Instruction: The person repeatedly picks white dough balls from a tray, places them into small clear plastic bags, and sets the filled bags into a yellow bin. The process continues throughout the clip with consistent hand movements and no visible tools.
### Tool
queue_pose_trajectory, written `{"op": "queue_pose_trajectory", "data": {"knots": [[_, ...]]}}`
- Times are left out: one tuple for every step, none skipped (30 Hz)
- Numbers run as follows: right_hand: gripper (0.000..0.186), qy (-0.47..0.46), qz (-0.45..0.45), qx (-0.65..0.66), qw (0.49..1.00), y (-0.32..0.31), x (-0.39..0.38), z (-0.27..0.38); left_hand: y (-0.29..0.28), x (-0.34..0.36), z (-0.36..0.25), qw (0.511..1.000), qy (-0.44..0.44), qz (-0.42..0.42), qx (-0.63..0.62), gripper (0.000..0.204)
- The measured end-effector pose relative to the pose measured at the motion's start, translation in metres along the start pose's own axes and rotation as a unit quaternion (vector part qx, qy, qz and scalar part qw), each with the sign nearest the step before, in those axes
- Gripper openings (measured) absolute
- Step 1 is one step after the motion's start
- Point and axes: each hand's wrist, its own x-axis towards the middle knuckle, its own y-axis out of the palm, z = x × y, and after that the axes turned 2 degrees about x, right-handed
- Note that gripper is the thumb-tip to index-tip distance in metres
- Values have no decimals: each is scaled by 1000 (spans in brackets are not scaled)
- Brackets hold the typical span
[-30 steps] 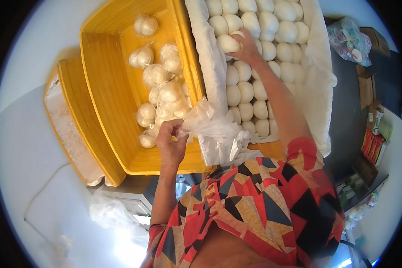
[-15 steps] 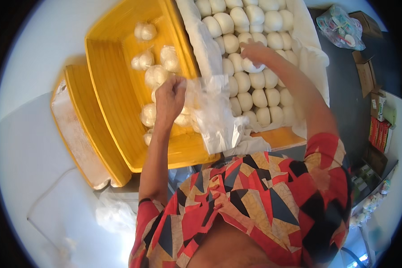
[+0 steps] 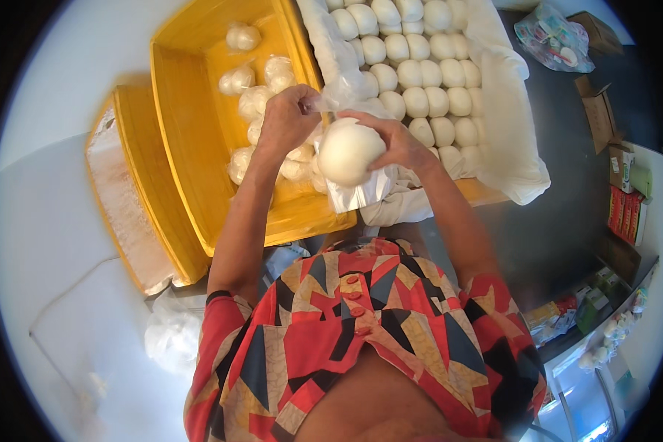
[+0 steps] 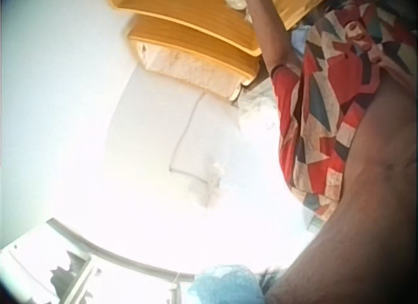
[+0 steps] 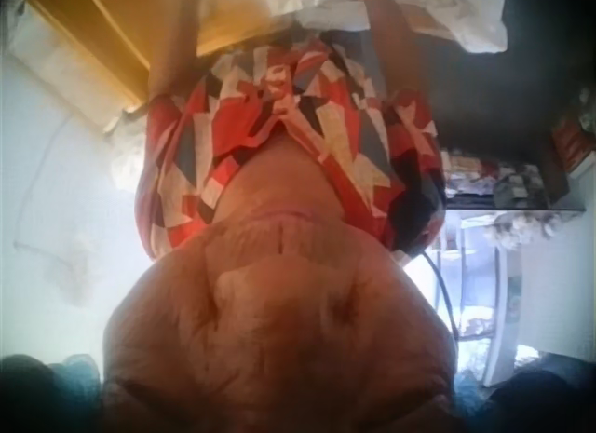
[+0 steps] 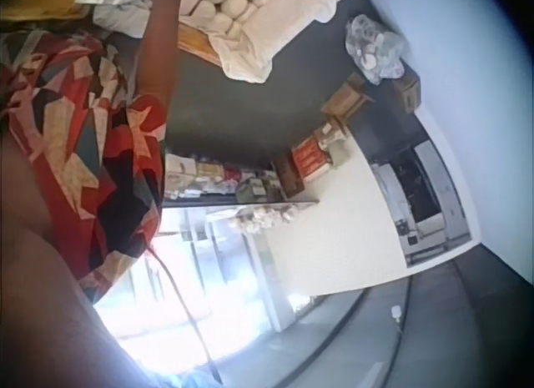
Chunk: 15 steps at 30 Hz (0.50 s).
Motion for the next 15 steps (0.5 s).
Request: {"op": "queue_pose_trajectory", "data": {"knots": [[74, 29, -15, -22, 999, -5, 5, -18, -4, -3, -2, 1000, 10, 10, 12, 13], [75, 16, -50, -27, 998, -6, 9, -28, -9, -7, -2, 998, 19, -2, 56, 14], [76, 2, -85, -31, 996, -8, 11, -37, -12, -13, 7, 997, 14, 3, 74, 15], [77, -7, -119, -39, 992, -9, 12, -38, -12, -19, 13, 996, 8, 6, 87, 17], [76, -24, -119, -43, 992, -10, 14, -38, -13, -23, 19, 995, 2, 10, 100, 18], [75, -42, -119, -48, 991, -11, 15, -38, -13, -29, 23, 993, -4, 18, 113, 15], [74, -58, -119, -54, 990, -12, 16, -36, -12, -34, 19, 999, -22, 30, -8, 11], [74, -57, -115, -46, 991, -12, 16, -34, -10, -38, 13, 990, -39, 43, -129, 8], [75, -58, -111, -37, 991, -13, 17, -31, -8, -40, 8, 966, -54, 55, -248, 5], [75, -58, -106, -28, 992, -13, 18, -27, -6, -41, 4, 933, -47, 56, -353, 9], [76, -53, -102, -39, 993, -13, 18, -23, -10, -43, 3, 927, -65, 71, -362, 10], [78, -49, -99, -50, 993, -11, 17, -19, -17, -44, 1, 921, -83, 85, -371, 11], [79, -44, -99, -62, 992, -11, 16, -16, -21, -45, -2, 913, -100, 102, -381, 11], [78, -27, -80, -85, 993, -13, 16, -16, -22, -46, -9, 916, -92, 119, -372, 12], [77, -11, -62, -107, 992, -16, 17, -18, -22, -46, -17, 919, -84, 136, -362, 12]]}}
